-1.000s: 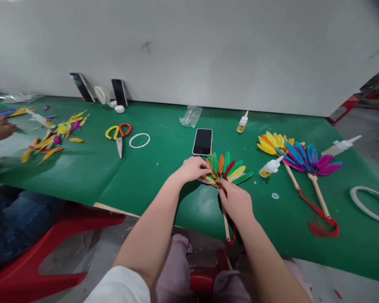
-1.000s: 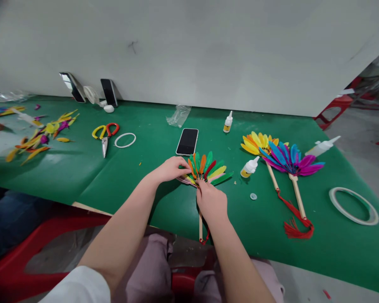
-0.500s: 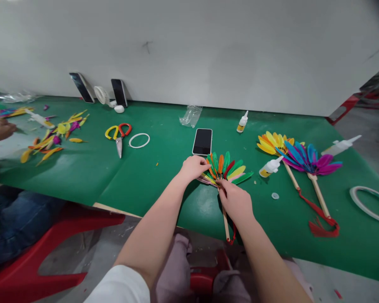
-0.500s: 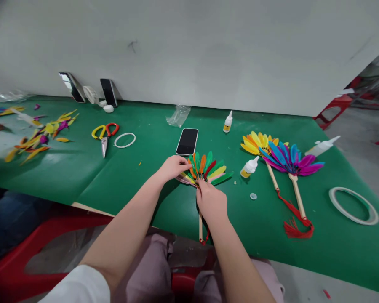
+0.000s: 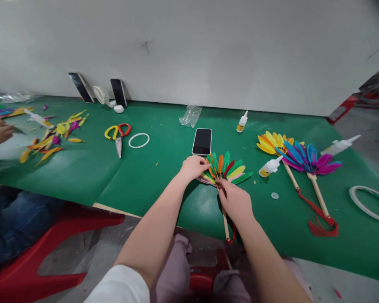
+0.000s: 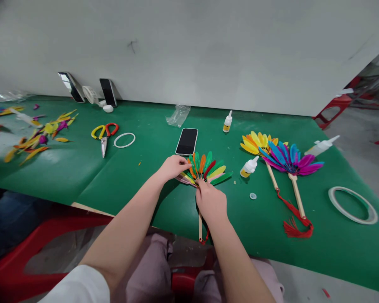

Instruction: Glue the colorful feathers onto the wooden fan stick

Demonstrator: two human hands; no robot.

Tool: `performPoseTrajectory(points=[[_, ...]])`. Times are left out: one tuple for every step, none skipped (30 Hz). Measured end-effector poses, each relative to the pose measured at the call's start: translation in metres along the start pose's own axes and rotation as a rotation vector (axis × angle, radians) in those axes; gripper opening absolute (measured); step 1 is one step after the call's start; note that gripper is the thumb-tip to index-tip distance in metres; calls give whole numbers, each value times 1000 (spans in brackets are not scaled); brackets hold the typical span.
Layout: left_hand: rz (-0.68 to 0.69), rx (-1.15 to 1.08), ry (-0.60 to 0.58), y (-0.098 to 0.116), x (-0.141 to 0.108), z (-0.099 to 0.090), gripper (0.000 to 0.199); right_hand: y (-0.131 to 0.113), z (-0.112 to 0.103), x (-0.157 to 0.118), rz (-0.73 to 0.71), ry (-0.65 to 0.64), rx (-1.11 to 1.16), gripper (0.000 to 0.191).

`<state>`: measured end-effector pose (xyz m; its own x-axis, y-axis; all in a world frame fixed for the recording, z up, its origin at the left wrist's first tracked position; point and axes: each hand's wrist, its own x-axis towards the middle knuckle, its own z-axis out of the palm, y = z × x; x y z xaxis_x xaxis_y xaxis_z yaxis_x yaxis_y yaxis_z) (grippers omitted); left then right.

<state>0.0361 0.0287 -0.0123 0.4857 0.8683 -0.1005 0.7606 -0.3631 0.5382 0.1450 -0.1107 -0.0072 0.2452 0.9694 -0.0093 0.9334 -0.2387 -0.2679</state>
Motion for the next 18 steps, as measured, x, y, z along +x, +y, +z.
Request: performPoseTrajectory(points=[[-3, -2, -2, 0, 0, 0, 27, 0, 0, 0, -2, 0, 3, 27], [-6, -2, -5, 0, 0, 0, 27, 0, 0, 0, -3, 0, 4, 27], [-8, -2, -9, 0, 0, 0, 27, 0, 0, 0, -3, -2, 6, 27], [-8, -2, -12, 0, 0, 0, 27, 0, 0, 0, -2, -2, 5, 27], [-7, -3, -12, 0, 0, 0, 27, 0, 0, 0, 0, -2, 4, 27], [-6, -5, -13, 0, 1, 0, 27, -1, 0, 0, 1, -2, 3, 27], [-6, -6, -13, 0, 1, 1, 27, -1, 0, 0, 2, 0, 3, 27], [-7, -7, -13, 0, 1, 1, 27, -1, 0, 0, 3, 3, 3, 27], [-7, -7, -11, 0, 2, 1, 27, -1, 1, 0, 5, 7, 4, 27], [-6, -6, -10, 0, 2, 1, 27, -1, 1, 0, 3, 10, 8, 27], [-4, -4, -10, 0, 2, 1, 27, 0, 2, 0, -1, 18, 18, 27], [-1, -4, -8, 0, 1, 0, 27, 1, 2, 0, -5, 34, 34, 27], [-1, -6, -6, 0, 1, 0, 28, 3, 3, 0, -5, 62, 58, 28], [-1, -9, -7, 0, 0, -1, 29, 5, 3, 0, -5, 98, 87, 28], [-4, -13, -9, 1, 0, -2, 30, 7, 3, 0, -6, 138, 117, 29], [-10, -16, -11, 1, -1, -2, 32, 8, 3, 0, -6, 175, 144, 29], [-16, -19, -12, 1, -1, -3, 34, 10, 3, 0, -9, 203, 163, 30], [-22, -19, -10, 1, -2, -3, 36, 11, 4, 0, -16, 216, 172, 30]])
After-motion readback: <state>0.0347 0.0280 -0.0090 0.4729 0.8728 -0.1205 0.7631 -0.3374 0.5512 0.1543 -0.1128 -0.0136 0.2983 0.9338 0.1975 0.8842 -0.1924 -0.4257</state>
